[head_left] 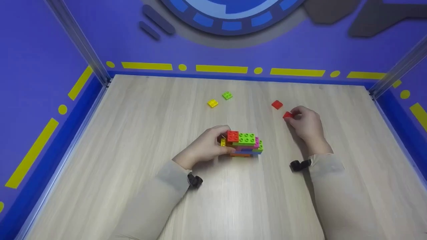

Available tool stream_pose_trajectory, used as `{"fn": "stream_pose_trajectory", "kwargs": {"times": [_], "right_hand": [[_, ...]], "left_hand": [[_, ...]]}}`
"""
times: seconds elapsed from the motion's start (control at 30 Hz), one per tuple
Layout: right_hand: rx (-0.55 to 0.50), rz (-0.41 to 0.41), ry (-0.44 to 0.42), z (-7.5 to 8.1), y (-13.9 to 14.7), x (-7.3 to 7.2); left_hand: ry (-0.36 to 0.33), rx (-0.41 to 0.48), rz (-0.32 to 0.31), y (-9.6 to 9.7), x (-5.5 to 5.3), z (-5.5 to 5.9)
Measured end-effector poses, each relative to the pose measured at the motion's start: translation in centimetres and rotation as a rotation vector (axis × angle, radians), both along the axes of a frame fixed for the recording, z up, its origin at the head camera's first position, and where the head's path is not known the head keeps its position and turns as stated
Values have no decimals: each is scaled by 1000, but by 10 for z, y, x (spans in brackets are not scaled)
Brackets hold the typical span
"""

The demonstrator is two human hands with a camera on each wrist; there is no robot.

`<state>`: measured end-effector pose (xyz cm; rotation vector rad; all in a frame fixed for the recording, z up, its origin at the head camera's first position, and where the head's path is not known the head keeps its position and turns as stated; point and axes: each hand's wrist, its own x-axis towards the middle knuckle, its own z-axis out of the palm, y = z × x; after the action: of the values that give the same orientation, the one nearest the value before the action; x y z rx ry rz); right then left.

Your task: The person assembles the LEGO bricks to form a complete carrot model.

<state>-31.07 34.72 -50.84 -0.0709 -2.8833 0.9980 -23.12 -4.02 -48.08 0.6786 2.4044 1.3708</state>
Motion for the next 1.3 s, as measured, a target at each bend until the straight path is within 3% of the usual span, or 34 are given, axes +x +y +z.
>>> {"fn": "stream_pose_trajectory", "kwargs": {"times": [0.2, 0.33, 0.47, 0.7, 0.9, 1.3], "right_hand": [[-63, 0, -2, 2, 7, 1], [-83, 48, -45, 4, 6, 3], [-81, 130, -78, 6, 0, 6], [-166, 281, -188, 16, -22, 13], [-237, 425, -159, 23, -42, 19], [-461, 619, -143, 41, -65, 43]], "left_hand": [[-7, 8, 3, 1, 0, 1], [-11, 0, 8, 1, 0, 0], [-10, -11, 6, 2, 0, 0], [-15, -7, 11, 0, 0, 0], [-23, 16, 7, -1, -1, 0], [-7, 6, -6, 0, 0, -1]]}}
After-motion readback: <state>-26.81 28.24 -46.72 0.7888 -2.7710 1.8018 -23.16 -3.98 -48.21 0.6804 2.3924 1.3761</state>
